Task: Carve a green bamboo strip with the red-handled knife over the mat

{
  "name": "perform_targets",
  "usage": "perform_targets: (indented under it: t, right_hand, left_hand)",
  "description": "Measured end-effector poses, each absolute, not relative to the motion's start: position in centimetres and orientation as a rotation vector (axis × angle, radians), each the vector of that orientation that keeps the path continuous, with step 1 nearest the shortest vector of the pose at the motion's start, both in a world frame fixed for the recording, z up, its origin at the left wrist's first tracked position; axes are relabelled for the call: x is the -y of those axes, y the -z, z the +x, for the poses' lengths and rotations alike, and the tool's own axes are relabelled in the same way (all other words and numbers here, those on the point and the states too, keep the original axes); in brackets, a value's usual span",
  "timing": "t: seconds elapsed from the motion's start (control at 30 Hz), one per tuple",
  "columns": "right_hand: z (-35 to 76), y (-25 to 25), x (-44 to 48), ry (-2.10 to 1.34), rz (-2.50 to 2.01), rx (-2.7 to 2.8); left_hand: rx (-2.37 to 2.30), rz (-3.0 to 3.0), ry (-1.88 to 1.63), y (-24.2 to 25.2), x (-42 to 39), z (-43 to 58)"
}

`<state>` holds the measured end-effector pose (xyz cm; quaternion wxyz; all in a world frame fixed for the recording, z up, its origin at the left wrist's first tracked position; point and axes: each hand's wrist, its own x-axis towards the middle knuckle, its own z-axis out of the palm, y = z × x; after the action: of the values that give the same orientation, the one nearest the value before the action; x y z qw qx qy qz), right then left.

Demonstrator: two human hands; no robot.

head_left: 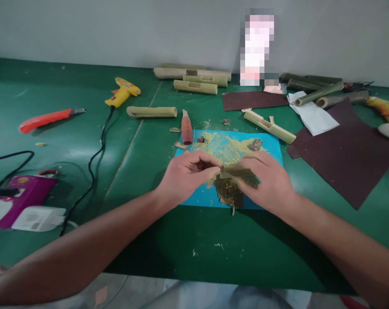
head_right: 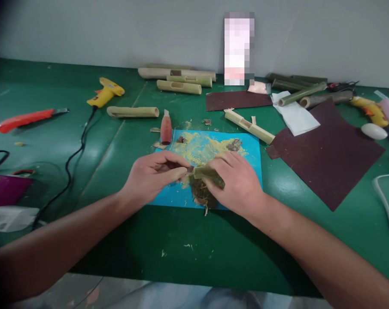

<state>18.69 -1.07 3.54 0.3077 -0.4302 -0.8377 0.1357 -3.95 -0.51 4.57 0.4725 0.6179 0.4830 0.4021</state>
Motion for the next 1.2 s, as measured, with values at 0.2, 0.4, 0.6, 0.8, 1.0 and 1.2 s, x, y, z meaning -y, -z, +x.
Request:
perform_targets:
  t: [0.2, 0.4, 0.6, 0.8, 1.0, 1.2]
  right_hand:
    - [19.3, -2.1, -0.3, -0.28, -1.175, 2.359]
    - [19.4, -1.4, -0.7, -0.335, -1.105, 2.363]
    - [19.5, -1.1, -0.8, -0.354, -1.115, 2.344]
    - [19.4, -1.3, -0.7, -0.344, -1.103, 2.354]
    - [19.4, -1.3, -0.6, -0.324, -1.089, 2.368]
    - [19.4, -1.3, -0.7, -0.328, -1.086, 2.366]
  left_hand:
    - [-1.256, 1.665, -0.96, -3.5, 0.1, -5.1]
    - [-1.248, 1.868, -0.908, -2.7, -0.2, -5.0]
    - [-1.255, 1.8, -0.844, -2.3, -0.6, -5.0]
    - [-1.229, 1.867, -0.833, -2.3, -0.7, -5.0]
    - [-1.185, 1.969, -0.858, -2.3, -0.5, -5.1]
    - [-1.127, 2.103, -0.855, -2.3, -0.5, -5.3]
